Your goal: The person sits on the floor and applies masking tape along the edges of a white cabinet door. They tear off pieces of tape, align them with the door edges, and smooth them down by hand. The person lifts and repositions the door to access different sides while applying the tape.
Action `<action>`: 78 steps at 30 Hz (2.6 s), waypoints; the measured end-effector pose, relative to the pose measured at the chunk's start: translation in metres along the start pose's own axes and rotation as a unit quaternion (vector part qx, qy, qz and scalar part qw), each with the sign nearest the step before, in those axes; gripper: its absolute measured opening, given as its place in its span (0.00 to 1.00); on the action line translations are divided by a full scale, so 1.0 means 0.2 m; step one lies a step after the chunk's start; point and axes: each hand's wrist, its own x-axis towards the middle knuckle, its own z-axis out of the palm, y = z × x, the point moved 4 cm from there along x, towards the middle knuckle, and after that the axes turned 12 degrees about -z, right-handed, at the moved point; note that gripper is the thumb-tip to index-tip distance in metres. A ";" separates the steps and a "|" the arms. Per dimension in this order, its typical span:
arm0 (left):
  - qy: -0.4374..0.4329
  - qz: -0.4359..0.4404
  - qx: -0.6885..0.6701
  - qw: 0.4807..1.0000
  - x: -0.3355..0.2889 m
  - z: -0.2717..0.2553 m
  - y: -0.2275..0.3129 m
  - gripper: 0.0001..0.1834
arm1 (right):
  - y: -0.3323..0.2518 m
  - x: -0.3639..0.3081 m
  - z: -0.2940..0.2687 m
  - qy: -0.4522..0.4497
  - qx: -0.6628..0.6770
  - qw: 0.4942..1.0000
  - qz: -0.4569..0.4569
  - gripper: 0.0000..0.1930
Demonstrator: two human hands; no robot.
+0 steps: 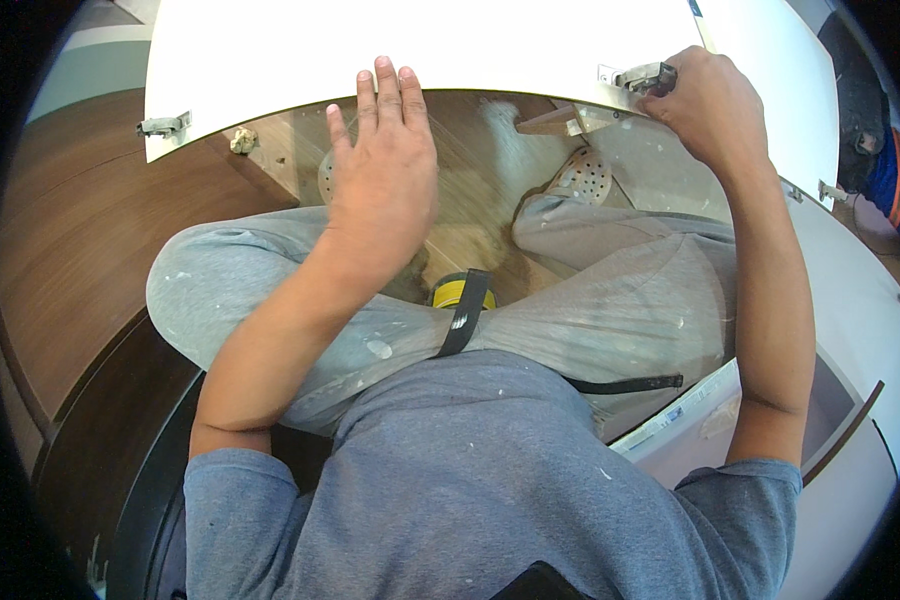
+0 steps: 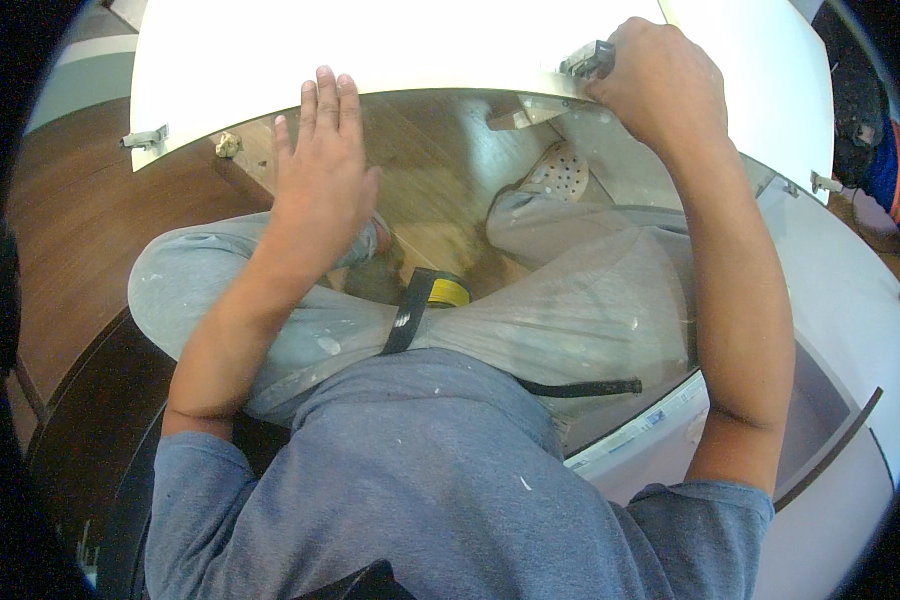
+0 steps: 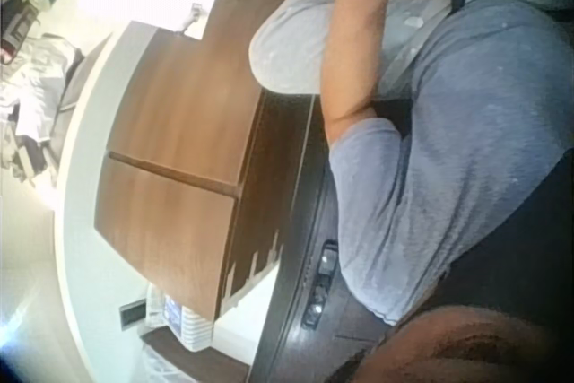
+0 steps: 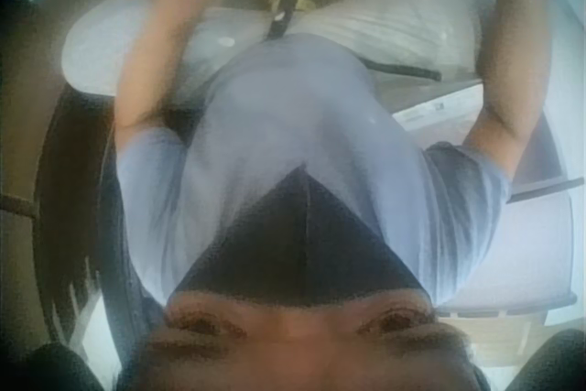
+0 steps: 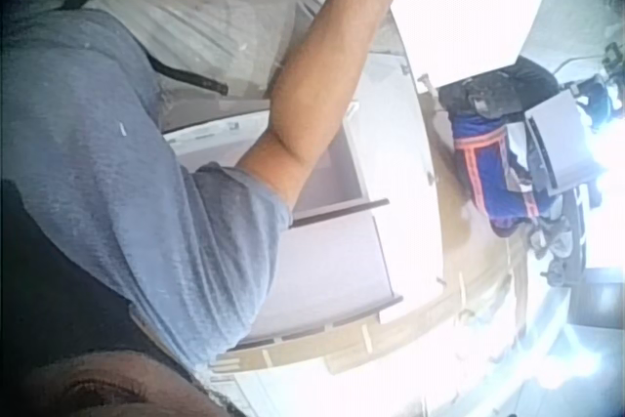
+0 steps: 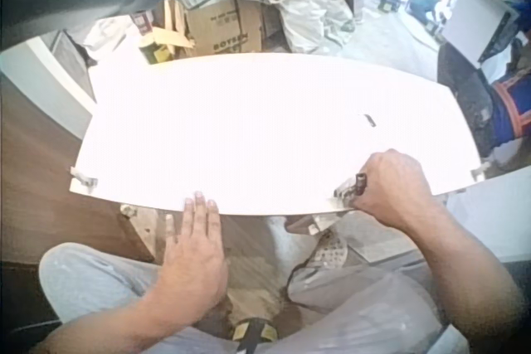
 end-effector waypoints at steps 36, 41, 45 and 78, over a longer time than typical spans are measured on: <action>0.069 0.116 -0.112 0.984 0.04 0.03 0.41 0.48 | 0.03 0.01 -0.01 -0.005 0.024 1.000 -0.013 0.15; 0.057 0.127 -0.139 0.980 0.04 0.02 0.41 0.42 | 0.03 0.00 -0.03 -0.036 0.047 0.998 -0.004 0.14; 0.063 0.132 -0.152 0.978 0.03 0.01 0.41 0.41 | 0.02 0.00 -0.03 -0.017 0.051 0.998 -0.015 0.14; 0.070 0.131 -0.147 0.978 0.03 -0.01 0.41 0.45 | 0.01 -0.03 -0.04 -0.016 0.057 0.998 0.006 0.14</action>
